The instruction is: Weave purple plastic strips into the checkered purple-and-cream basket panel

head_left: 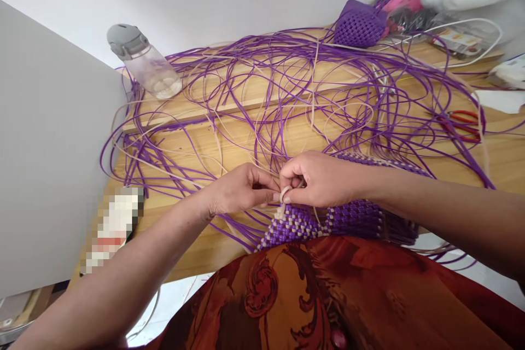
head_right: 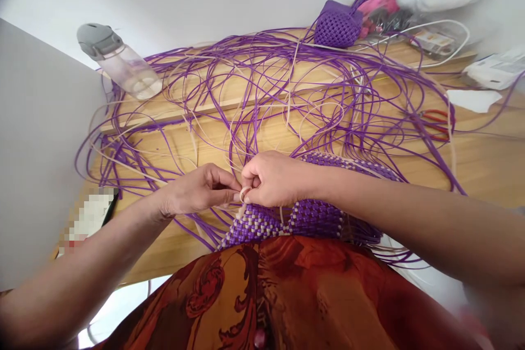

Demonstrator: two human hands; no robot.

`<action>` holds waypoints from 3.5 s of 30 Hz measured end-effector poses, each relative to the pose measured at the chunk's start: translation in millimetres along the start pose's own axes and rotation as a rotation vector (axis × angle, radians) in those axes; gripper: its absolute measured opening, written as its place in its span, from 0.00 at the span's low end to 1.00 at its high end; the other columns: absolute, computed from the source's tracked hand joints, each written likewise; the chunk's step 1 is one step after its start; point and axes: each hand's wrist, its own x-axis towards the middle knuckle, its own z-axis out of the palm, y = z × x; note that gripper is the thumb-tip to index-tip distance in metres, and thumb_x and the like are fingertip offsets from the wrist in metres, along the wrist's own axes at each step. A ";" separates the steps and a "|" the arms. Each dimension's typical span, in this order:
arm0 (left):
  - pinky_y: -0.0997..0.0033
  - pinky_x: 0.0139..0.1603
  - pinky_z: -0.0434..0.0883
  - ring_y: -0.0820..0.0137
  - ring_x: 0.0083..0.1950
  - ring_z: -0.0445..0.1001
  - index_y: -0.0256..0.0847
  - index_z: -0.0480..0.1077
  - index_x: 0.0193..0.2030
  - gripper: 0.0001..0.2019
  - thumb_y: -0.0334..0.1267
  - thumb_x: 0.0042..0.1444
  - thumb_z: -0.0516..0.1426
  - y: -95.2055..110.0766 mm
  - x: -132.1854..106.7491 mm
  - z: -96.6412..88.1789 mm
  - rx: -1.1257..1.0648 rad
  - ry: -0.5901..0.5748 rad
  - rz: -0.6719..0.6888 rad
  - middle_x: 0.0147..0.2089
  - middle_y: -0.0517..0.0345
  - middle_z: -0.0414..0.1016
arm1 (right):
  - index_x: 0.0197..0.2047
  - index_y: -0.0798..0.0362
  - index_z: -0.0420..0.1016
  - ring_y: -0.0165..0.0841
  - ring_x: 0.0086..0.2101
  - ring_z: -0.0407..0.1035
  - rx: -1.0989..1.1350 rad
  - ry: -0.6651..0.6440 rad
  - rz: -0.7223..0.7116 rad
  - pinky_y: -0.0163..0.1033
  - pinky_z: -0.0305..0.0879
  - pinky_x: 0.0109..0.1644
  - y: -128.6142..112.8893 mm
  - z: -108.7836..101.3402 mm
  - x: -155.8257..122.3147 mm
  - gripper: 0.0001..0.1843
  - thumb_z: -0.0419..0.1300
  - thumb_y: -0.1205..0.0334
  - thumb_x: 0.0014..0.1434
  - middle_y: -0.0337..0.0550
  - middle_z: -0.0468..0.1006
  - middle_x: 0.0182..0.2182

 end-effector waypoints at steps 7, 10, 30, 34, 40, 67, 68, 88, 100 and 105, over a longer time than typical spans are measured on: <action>0.76 0.34 0.62 0.76 0.29 0.65 0.33 0.76 0.34 0.10 0.39 0.50 0.61 -10.6 -6.0 11.3 -0.301 0.010 -0.097 0.28 0.59 0.72 | 0.28 0.55 0.76 0.24 0.25 0.63 0.048 -0.001 -0.088 0.31 0.54 0.29 1.0 -1.0 -0.3 0.06 0.60 0.62 0.51 0.37 0.73 0.23; 0.76 0.36 0.64 0.75 0.31 0.68 0.33 0.77 0.34 0.08 0.37 0.49 0.63 -14.2 -8.0 14.6 -0.475 0.040 -0.120 0.30 0.56 0.75 | 0.28 0.55 0.76 0.24 0.26 0.63 0.075 0.044 -0.134 0.31 0.54 0.29 2.7 3.3 -1.3 0.06 0.60 0.62 0.52 0.37 0.73 0.24; 0.77 0.29 0.61 0.77 0.25 0.66 0.33 0.77 0.33 0.11 0.40 0.46 0.64 -23.9 -14.6 25.5 -0.582 0.114 -0.063 0.26 0.58 0.74 | 0.34 0.55 0.74 0.31 0.35 0.65 -0.280 0.585 -0.460 0.41 0.62 0.45 -5.7 54.2 -41.0 0.05 0.64 0.68 0.52 0.42 0.75 0.31; 0.77 0.28 0.59 0.78 0.25 0.64 0.33 0.77 0.33 0.11 0.39 0.46 0.64 -24.9 -15.3 27.6 -0.575 0.137 -0.042 0.25 0.59 0.72 | 0.35 0.56 0.74 0.30 0.35 0.65 -0.292 0.651 -0.470 0.39 0.63 0.43 -8.2 59.7 -35.5 0.05 0.63 0.70 0.52 0.42 0.75 0.32; 0.75 0.33 0.62 0.74 0.30 0.68 0.32 0.77 0.34 0.10 0.39 0.49 0.63 -22.9 -17.7 28.1 -0.522 0.100 0.006 0.30 0.55 0.75 | 0.28 0.55 0.71 0.27 0.31 0.65 0.121 0.505 -0.227 0.34 0.64 0.37 -19.1 54.3 -45.7 0.02 0.61 0.69 0.51 0.40 0.72 0.28; 0.75 0.32 0.65 0.74 0.28 0.71 0.34 0.77 0.35 0.14 0.40 0.43 0.67 -24.3 -16.4 33.0 -0.612 0.171 -0.083 0.30 0.54 0.78 | 0.36 0.55 0.76 0.25 0.36 0.69 0.276 0.230 -0.250 0.29 0.63 0.43 -26.2 52.9 -65.9 0.05 0.59 0.64 0.59 0.41 0.76 0.33; 0.75 0.31 0.65 0.74 0.27 0.70 0.34 0.77 0.34 0.14 0.39 0.42 0.68 -23.9 -15.5 34.7 -0.610 0.197 -0.095 0.29 0.55 0.77 | 0.38 0.55 0.77 0.25 0.39 0.69 0.274 0.258 -0.283 0.30 0.64 0.45 -26.2 53.1 -66.1 0.06 0.59 0.66 0.59 0.43 0.76 0.35; 0.77 0.30 0.62 0.76 0.29 0.64 0.35 0.71 0.34 0.09 0.39 0.53 0.60 -25.4 -7.6 51.3 -0.272 0.339 0.010 0.29 0.59 0.70 | 0.32 0.59 0.74 0.32 0.32 0.73 0.887 -0.026 0.301 0.35 0.66 0.36 -13.8 64.2 -59.7 0.18 0.60 0.50 0.56 0.47 0.79 0.33; 0.79 0.22 0.53 0.81 0.20 0.54 0.36 0.72 0.28 0.11 0.42 0.49 0.63 -28.1 0.5 57.1 -0.473 0.399 -0.035 0.20 0.66 0.62 | 0.32 0.59 0.76 0.30 0.31 0.71 0.844 -0.021 0.242 0.33 0.65 0.36 -13.5 63.1 -59.5 0.16 0.60 0.52 0.56 0.44 0.78 0.29; 0.78 0.21 0.51 0.81 0.20 0.54 0.36 0.70 0.27 0.12 0.42 0.48 0.64 -29.7 2.4 65.1 -0.523 0.431 -0.033 0.19 0.66 0.61 | 0.29 0.59 0.75 0.27 0.29 0.68 0.708 -0.144 0.162 0.30 0.61 0.32 -11.0 59.2 -59.0 0.13 0.60 0.56 0.55 0.41 0.76 0.27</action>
